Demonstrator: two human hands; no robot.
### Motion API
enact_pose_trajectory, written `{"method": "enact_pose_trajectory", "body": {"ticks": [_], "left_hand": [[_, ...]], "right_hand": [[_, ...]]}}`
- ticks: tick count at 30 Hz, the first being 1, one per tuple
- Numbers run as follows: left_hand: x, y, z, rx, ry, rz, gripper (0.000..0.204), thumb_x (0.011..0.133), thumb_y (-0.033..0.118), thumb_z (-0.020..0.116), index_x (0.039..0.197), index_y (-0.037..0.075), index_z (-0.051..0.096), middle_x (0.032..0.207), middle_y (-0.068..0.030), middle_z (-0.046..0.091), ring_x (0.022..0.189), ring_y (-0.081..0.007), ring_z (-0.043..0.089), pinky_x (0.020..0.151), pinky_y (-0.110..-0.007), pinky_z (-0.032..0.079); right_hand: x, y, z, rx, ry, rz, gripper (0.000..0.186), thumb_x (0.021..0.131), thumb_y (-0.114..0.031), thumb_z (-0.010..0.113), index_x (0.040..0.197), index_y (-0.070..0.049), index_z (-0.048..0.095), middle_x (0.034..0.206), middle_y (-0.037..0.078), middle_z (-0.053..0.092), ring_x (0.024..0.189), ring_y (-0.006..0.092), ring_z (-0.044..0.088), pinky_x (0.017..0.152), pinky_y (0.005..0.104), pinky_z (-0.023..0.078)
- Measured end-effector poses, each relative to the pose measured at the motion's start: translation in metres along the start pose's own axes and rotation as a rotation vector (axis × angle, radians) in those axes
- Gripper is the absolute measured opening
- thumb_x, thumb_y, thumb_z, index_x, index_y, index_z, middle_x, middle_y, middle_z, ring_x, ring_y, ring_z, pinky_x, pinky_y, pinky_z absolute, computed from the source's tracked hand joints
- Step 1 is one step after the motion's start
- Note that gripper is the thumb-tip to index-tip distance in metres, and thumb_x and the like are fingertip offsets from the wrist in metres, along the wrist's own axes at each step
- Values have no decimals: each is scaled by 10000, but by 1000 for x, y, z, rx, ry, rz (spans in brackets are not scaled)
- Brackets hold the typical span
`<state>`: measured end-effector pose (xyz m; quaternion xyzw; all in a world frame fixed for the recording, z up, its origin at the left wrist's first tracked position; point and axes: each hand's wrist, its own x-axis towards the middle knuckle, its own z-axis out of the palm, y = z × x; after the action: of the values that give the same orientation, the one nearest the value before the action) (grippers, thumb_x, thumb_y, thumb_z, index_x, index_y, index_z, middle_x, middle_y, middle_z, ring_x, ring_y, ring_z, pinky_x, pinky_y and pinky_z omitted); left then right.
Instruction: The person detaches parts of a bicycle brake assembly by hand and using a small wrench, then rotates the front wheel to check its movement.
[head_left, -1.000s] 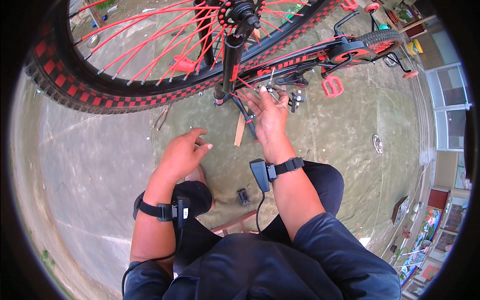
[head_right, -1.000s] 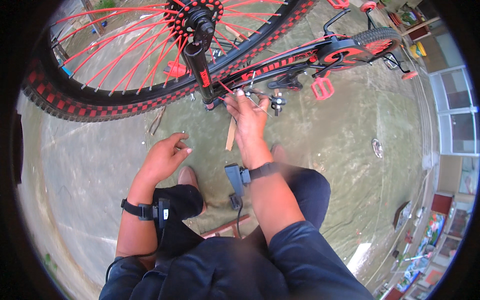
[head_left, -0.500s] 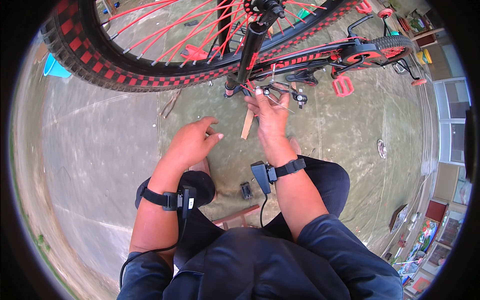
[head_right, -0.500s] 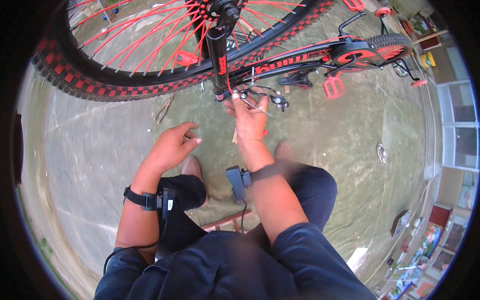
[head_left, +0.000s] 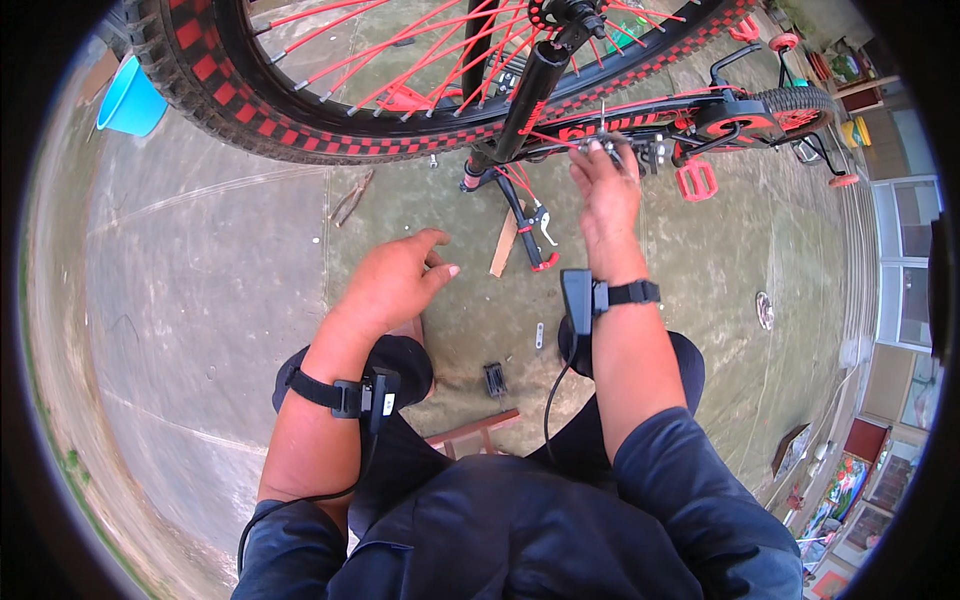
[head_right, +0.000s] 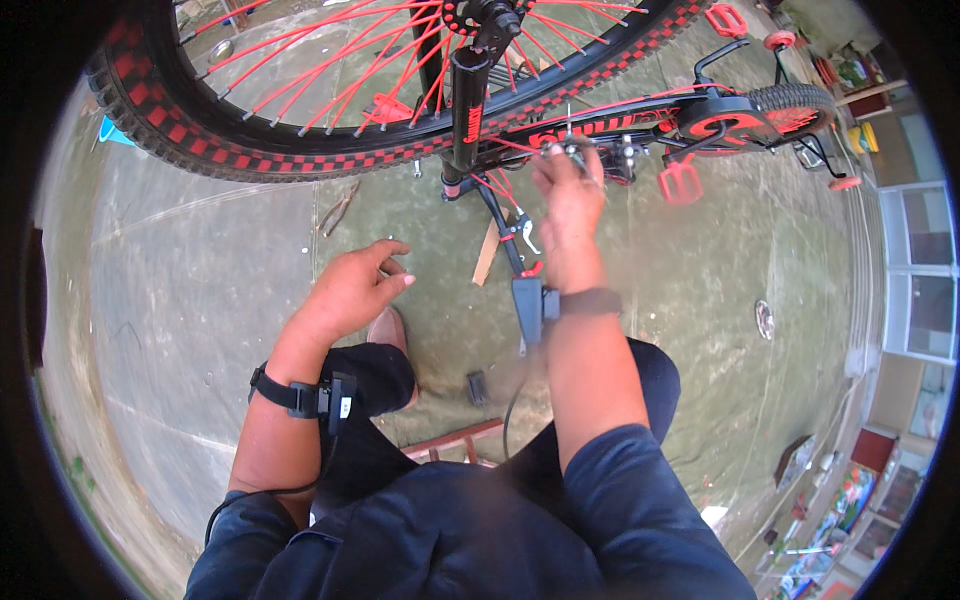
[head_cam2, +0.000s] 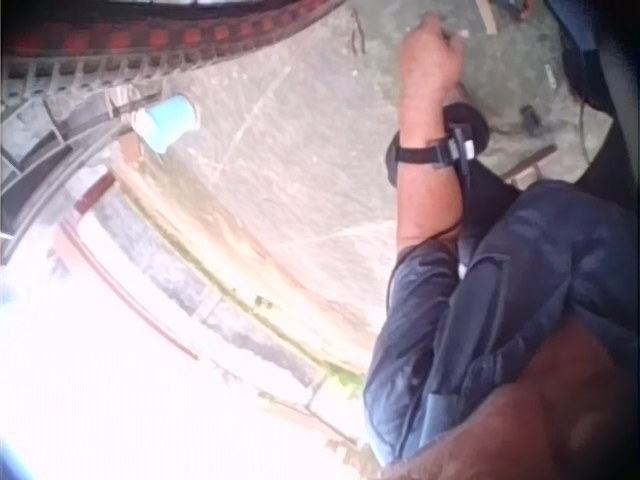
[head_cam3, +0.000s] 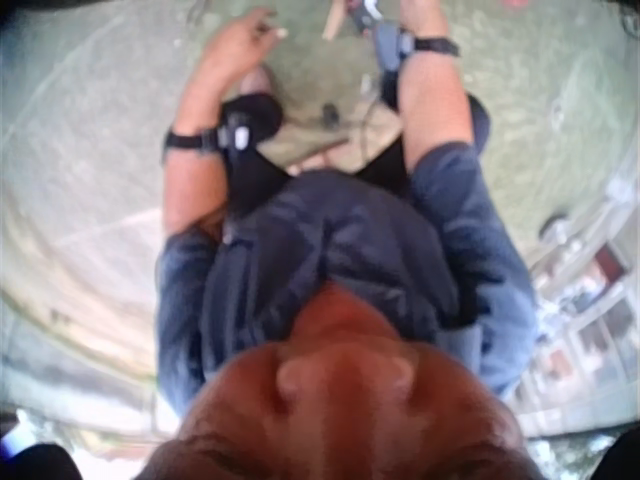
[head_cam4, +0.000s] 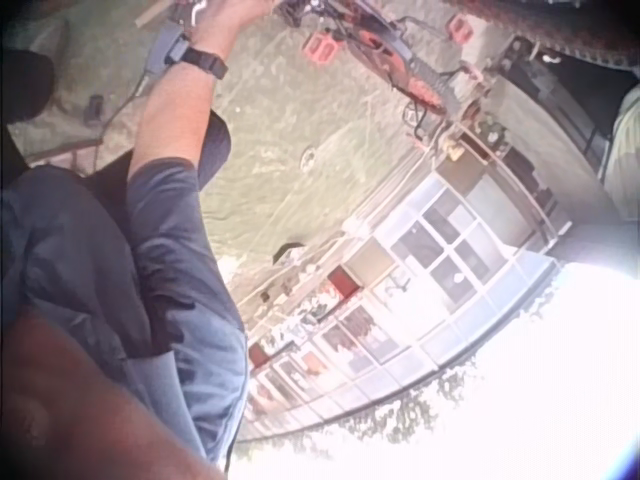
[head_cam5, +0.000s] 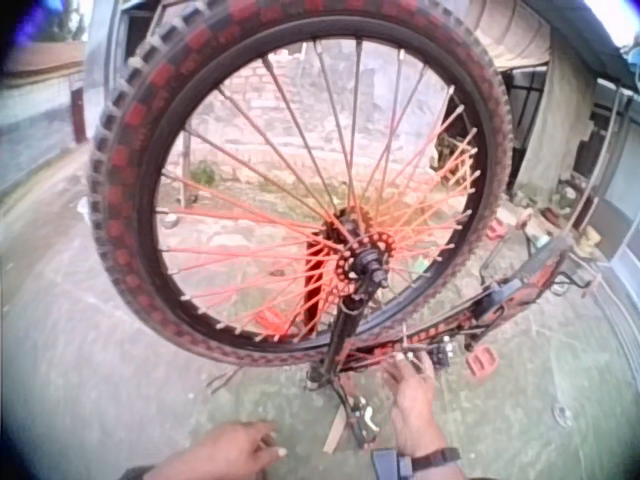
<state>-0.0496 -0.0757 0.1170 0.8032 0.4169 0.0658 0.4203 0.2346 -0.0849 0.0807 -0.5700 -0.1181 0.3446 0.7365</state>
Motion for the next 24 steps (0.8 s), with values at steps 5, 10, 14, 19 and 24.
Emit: {"method": "enact_pose_trajectory", "body": {"ticks": [5,10,14,19,24], "left_hand": [[-3,0,-2,17,3,5,382,856,201,671,1178,18,576,924,-145,704,774,-301,688,700,-382,522],[-3,2,-3,19,-5,12,378,856,195,668,1176,16,575,924,-147,704,773,-301,687,701,-383,521],[-2,3,-4,26,-5,11,380,854,193,667,1177,16,575,925,-148,703,771,-302,687,703,-384,521],[-1,2,-3,19,-1,2,383,854,194,669,1180,16,575,931,-150,704,775,-303,688,700,-383,522],[-2,4,-5,20,-6,-12,386,855,190,670,1181,8,573,938,-155,705,778,-305,691,695,-381,525]], "right_hand": [[21,-11,5,6,-4,43,489,933,-107,618,1366,-32,403,1097,109,626,958,254,686,782,320,547],[38,-12,1,12,-30,80,639,938,-131,615,1476,-30,286,1127,157,618,948,274,682,779,342,553],[51,-10,2,-1,-50,113,601,946,-151,608,1452,-21,311,1129,162,621,963,281,680,799,355,555],[58,-13,13,-12,-65,115,415,989,-205,543,1336,-14,419,1114,155,615,1046,288,638,911,382,521],[70,0,24,104,24,56,398,993,-219,530,1311,0,433,1079,175,597,986,311,655,857,405,567]]}}
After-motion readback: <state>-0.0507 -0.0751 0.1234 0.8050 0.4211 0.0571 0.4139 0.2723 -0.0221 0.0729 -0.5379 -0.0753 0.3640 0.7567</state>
